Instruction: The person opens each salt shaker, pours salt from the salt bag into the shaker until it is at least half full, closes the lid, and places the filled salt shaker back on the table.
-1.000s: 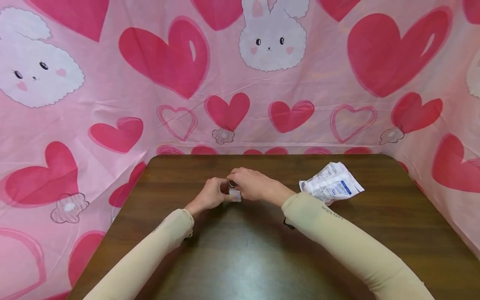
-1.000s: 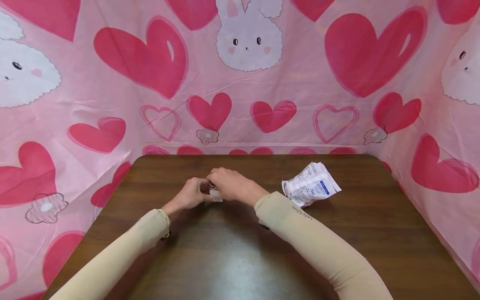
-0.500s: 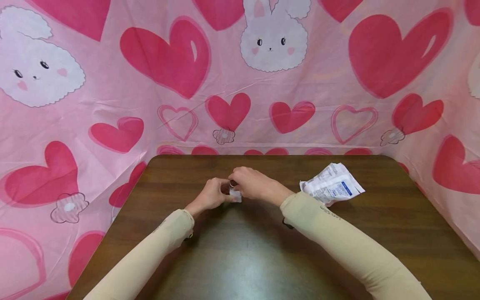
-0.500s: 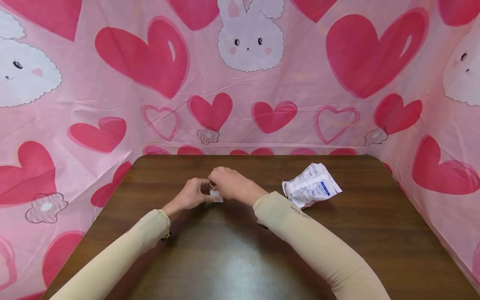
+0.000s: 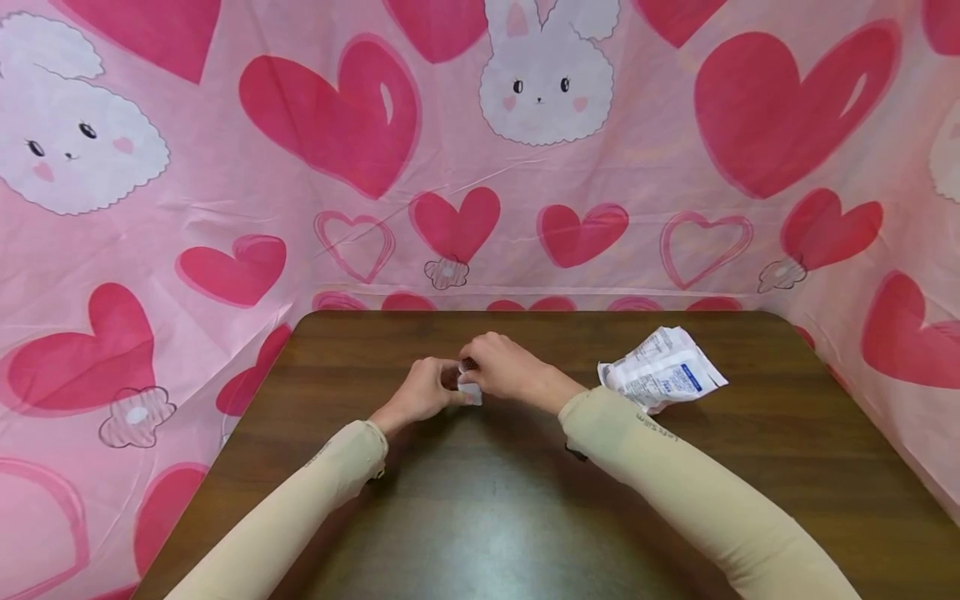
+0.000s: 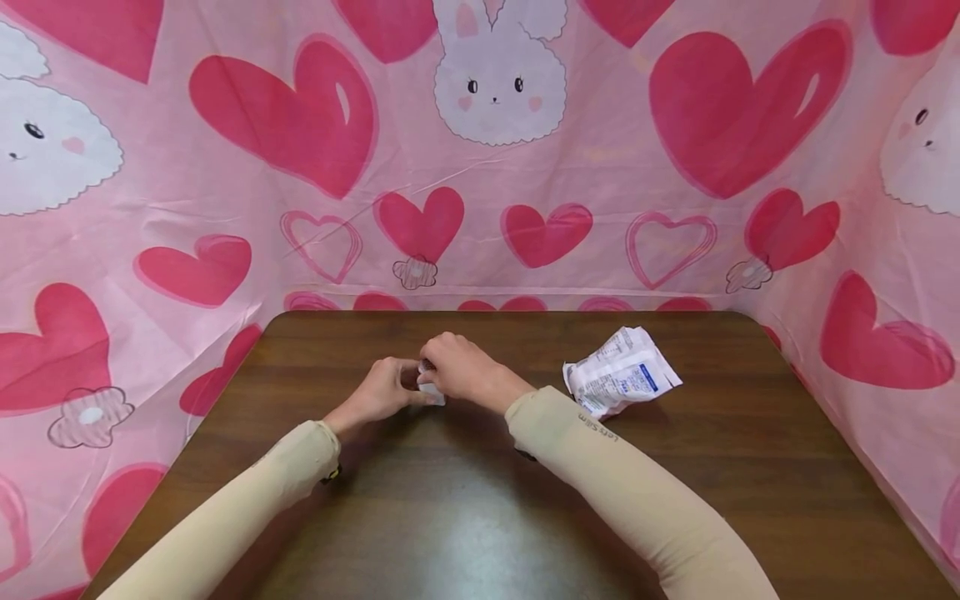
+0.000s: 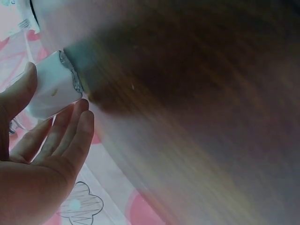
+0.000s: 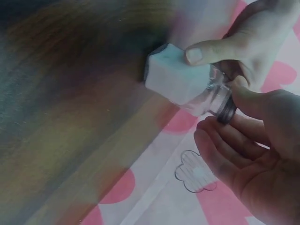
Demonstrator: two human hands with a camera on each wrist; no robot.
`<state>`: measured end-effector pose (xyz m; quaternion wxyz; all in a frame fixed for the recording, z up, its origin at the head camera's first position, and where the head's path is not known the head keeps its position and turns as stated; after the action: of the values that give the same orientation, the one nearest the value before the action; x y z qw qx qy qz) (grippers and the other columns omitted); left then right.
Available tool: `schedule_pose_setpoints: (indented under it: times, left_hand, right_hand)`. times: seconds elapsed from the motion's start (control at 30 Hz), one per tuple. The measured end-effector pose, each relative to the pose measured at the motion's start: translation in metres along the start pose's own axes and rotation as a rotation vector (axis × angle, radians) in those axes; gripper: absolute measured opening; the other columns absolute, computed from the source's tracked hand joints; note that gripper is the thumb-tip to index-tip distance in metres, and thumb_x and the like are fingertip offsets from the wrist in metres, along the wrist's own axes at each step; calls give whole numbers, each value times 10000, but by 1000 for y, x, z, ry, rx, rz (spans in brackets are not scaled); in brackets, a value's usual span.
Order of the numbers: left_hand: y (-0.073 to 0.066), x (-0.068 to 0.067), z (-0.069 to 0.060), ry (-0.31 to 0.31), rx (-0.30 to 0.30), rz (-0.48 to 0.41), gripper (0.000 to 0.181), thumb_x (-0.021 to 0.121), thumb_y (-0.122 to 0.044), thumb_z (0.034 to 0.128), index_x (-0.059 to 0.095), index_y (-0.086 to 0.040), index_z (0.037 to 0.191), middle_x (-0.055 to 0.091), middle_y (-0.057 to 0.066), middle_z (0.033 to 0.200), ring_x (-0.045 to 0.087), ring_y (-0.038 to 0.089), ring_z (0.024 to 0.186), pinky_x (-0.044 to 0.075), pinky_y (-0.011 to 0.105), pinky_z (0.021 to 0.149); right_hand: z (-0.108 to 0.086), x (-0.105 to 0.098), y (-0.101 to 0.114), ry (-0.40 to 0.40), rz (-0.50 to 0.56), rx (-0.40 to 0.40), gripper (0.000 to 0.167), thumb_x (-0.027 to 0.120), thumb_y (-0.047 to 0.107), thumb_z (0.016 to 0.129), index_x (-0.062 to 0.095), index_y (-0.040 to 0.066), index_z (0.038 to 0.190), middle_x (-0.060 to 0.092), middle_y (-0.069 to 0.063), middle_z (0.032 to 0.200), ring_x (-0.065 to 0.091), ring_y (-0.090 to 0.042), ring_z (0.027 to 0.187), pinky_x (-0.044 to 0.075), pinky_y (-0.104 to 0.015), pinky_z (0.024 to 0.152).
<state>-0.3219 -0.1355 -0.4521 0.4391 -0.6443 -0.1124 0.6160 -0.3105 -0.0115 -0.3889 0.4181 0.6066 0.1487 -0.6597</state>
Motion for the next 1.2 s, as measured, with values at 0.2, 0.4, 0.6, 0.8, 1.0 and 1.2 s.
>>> schedule_pose_setpoints:
  times: [0.2, 0.4, 0.6, 0.8, 1.0, 1.2]
  left_hand:
    - [3, 1, -4, 4, -5, -16, 328, 929, -155, 824, 791, -96, 1115, 771, -20, 996, 687, 136, 858, 582, 358, 824]
    - [1, 2, -3, 9, -5, -16, 335, 931, -161, 821, 796, -113, 1124, 770, -27, 998, 683, 141, 860, 579, 358, 833]
    - [-4, 4, 1, 22, 3, -16, 311, 933, -163, 821, 795, -108, 1093, 750, -29, 935, 644, 178, 826, 555, 350, 785]
    - [-4, 5, 3, 24, 0, -10, 308, 922, -145, 833, 786, -69, 1099, 755, 9, 945, 656, 183, 819, 567, 348, 764]
    - [0, 2, 2, 10, -31, -14, 373, 925, -136, 828, 767, -52, 1156, 756, 26, 987, 676, 173, 852, 581, 387, 831]
    - [3, 3, -1, 9, -51, -21, 409, 913, -135, 843, 744, -44, 1204, 749, 40, 1028, 683, 183, 898, 577, 417, 876]
  right_hand:
    - [-2, 6, -2, 13, 46, 46, 110, 766, 108, 982, 778, 20, 1047, 730, -47, 934, 630, -144, 794, 566, -288, 732]
    - [-3, 5, -3, 20, 28, 47, 118, 772, 132, 981, 780, 30, 1040, 727, -34, 920, 629, -133, 782, 562, -279, 728]
    - [-7, -1, -8, 52, 16, 68, 182, 813, 182, 952, 768, 59, 1078, 705, 2, 915, 615, -130, 779, 551, -300, 723]
    - [-16, -14, -15, 59, 14, 134, 295, 814, 225, 953, 741, 67, 1192, 732, -25, 1010, 654, -167, 871, 575, -358, 807]
    - [-30, -30, -22, 20, 19, 181, 394, 797, 234, 966, 721, 35, 1298, 733, -116, 1232, 688, -254, 1081, 562, -450, 942]
    - [-46, -43, -30, -32, -6, 209, 383, 768, 259, 988, 722, 45, 1303, 732, -96, 1237, 674, -257, 1114, 549, -466, 958]
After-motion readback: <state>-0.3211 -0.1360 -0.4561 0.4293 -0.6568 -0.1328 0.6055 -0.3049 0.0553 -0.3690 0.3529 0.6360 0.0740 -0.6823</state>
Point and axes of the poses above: each hand's wrist, its own z-axis towards the middle knuckle, its own x-axis out of the palm, y = z × x, the point moved 6 cm from there along z, towards the middle knuckle
